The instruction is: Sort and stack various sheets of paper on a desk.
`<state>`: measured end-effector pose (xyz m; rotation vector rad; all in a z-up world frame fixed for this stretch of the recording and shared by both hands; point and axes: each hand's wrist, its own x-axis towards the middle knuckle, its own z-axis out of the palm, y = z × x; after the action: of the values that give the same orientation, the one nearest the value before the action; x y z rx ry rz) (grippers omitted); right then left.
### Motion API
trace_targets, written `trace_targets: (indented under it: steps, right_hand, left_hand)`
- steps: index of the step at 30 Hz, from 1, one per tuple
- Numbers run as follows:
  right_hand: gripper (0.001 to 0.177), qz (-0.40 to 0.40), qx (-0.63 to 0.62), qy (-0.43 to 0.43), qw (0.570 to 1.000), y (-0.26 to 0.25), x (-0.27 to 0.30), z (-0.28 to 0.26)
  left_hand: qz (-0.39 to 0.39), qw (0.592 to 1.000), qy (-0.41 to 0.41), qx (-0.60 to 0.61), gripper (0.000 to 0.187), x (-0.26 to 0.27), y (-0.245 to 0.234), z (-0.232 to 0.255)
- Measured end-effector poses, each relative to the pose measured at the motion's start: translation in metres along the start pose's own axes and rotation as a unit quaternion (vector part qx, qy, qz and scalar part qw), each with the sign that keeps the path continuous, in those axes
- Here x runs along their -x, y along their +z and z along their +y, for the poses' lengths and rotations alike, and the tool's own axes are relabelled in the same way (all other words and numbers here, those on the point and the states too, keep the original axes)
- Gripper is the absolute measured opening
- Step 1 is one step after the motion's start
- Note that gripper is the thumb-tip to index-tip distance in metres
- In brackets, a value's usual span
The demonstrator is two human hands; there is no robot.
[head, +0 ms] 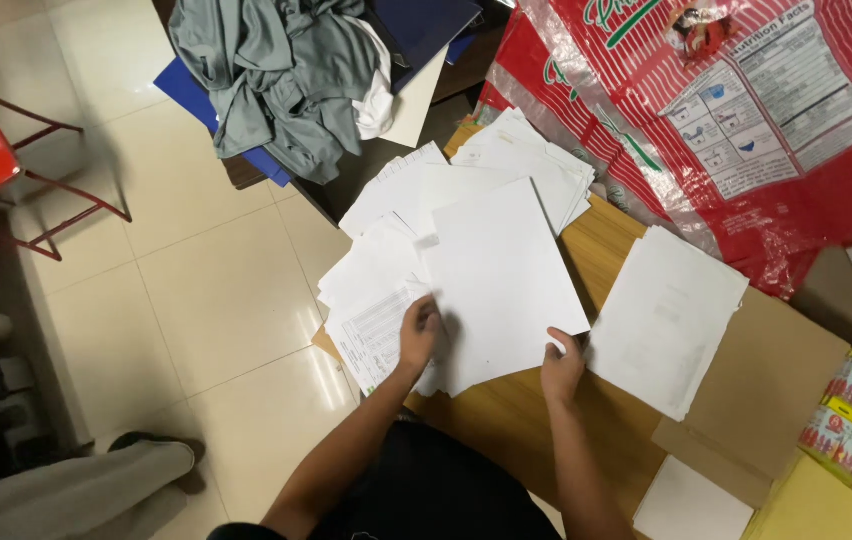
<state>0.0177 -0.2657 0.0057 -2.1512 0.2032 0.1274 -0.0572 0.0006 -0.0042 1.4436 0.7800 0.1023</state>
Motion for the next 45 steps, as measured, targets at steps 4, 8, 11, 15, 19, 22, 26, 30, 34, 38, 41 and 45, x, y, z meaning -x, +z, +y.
trace_targets:
  steps: [4, 8, 11, 15, 19, 22, 26, 30, 34, 38, 41, 45]
  right_hand:
    - [0.033, -0.023, -0.01, -0.035, 0.999, 0.024, -0.034, 0.046]
    - [0.062, 0.004, -0.127, 0.078, 0.989, 0.041, -0.05, 0.044]
    - [0.079, 0.015, -0.172, 0.131, 0.976, 0.046, -0.069, 0.037]
    - [0.072, -0.041, -0.166, 0.19, 0.967, 0.037, -0.076, 0.011]
    - [0.056, -0.132, -0.16, 0.255, 0.944, 0.038, -0.082, 0.025]
    - [0.045, -0.18, -0.184, 0.27, 0.928, 0.04, -0.083, 0.036]
    - [0.04, -0.126, -0.161, 0.156, 0.966, 0.039, -0.077, 0.009]
    - [0.038, -0.123, -0.147, 0.064, 0.979, 0.042, -0.078, -0.018]
    - [0.039, -0.157, -0.157, 0.066, 0.973, 0.049, -0.084, -0.005]
    - [0.041, -0.109, -0.147, 0.077, 0.98, 0.044, -0.082, 0.005]
    - [0.044, -0.067, -0.19, 0.114, 0.973, 0.028, -0.071, 0.001]
    - [0.048, -0.128, -0.2, 0.268, 0.934, -0.006, -0.051, 0.016]
  left_hand:
    - [0.029, 0.999, -0.012, 0.027, 0.043, 0.014, -0.041, -0.08]
    - [0.056, 0.994, -0.001, 0.089, 0.036, 0.015, -0.054, -0.096]
    - [0.039, 0.995, -0.039, 0.088, 0.032, 0.014, -0.057, -0.078]
    - [0.043, 0.985, -0.144, 0.078, 0.025, 0.032, -0.068, -0.011]
    - [0.167, 0.979, -0.09, 0.076, 0.023, 0.038, -0.094, -0.057]
    - [0.285, 0.958, 0.024, 0.029, 0.044, 0.032, -0.119, -0.106]
    - [0.281, 0.953, -0.109, -0.017, 0.056, 0.033, -0.138, -0.089]
    - [0.222, 0.968, -0.096, -0.063, 0.054, 0.031, -0.143, -0.087]
    - [0.175, 0.972, -0.157, -0.011, 0.052, 0.048, -0.138, -0.068]
    - [0.14, 0.989, -0.04, 0.012, 0.027, 0.051, -0.142, -0.082]
    - [0.121, 0.991, 0.054, -0.003, 0.011, 0.075, -0.14, 0.003]
    - [0.085, 0.971, 0.129, -0.185, 0.014, 0.11, -0.12, 0.162]
